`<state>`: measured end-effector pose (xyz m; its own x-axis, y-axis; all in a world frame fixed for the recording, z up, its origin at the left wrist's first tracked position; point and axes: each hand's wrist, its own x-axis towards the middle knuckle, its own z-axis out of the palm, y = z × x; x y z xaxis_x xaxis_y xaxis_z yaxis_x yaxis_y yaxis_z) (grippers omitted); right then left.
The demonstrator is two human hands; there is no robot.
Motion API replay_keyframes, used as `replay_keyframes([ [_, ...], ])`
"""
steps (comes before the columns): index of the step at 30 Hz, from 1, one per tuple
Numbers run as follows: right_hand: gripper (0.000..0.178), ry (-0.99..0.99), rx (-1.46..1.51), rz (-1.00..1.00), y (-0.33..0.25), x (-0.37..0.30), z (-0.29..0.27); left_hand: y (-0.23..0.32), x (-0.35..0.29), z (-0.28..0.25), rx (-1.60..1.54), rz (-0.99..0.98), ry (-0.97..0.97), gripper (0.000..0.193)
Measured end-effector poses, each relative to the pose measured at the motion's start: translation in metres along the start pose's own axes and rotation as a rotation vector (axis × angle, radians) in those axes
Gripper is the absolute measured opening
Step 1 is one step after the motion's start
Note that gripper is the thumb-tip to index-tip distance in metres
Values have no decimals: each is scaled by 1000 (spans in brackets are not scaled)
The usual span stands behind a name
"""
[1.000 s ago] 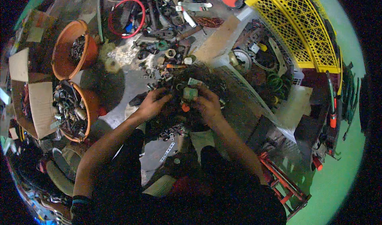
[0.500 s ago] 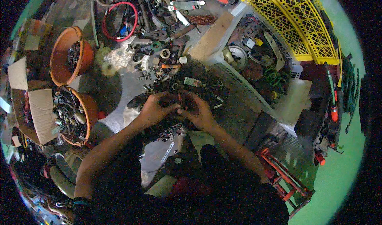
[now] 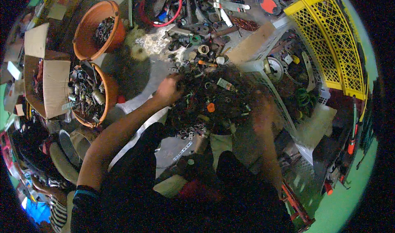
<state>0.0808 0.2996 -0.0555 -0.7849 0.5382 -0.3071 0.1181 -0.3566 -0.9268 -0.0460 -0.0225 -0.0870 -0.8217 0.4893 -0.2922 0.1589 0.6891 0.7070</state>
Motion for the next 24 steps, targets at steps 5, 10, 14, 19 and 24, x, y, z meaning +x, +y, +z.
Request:
replay_keyframes([
  [5, 43, -479, -824, -28, 40, -1, 60, -41, 10, 40, 40, 202, -26, 45],
  [10, 48, -843, -1526, -660, 36, 9, 98, -20, -6, 31, 141, 286, 64, 42],
  [14, 48, -695, -1451, -543, 49, 21, 86, -6, -19, 30, 74, 227, 28, 39],
  [19, 43, -536, -1352, -432, 68, 25, 54, 19, -21, 20, 122, 228, -123, 39],
  [24, 33, -508, -1163, -369, 58, 21, 62, 26, -21, 17, 221, 212, -174, 38],
])
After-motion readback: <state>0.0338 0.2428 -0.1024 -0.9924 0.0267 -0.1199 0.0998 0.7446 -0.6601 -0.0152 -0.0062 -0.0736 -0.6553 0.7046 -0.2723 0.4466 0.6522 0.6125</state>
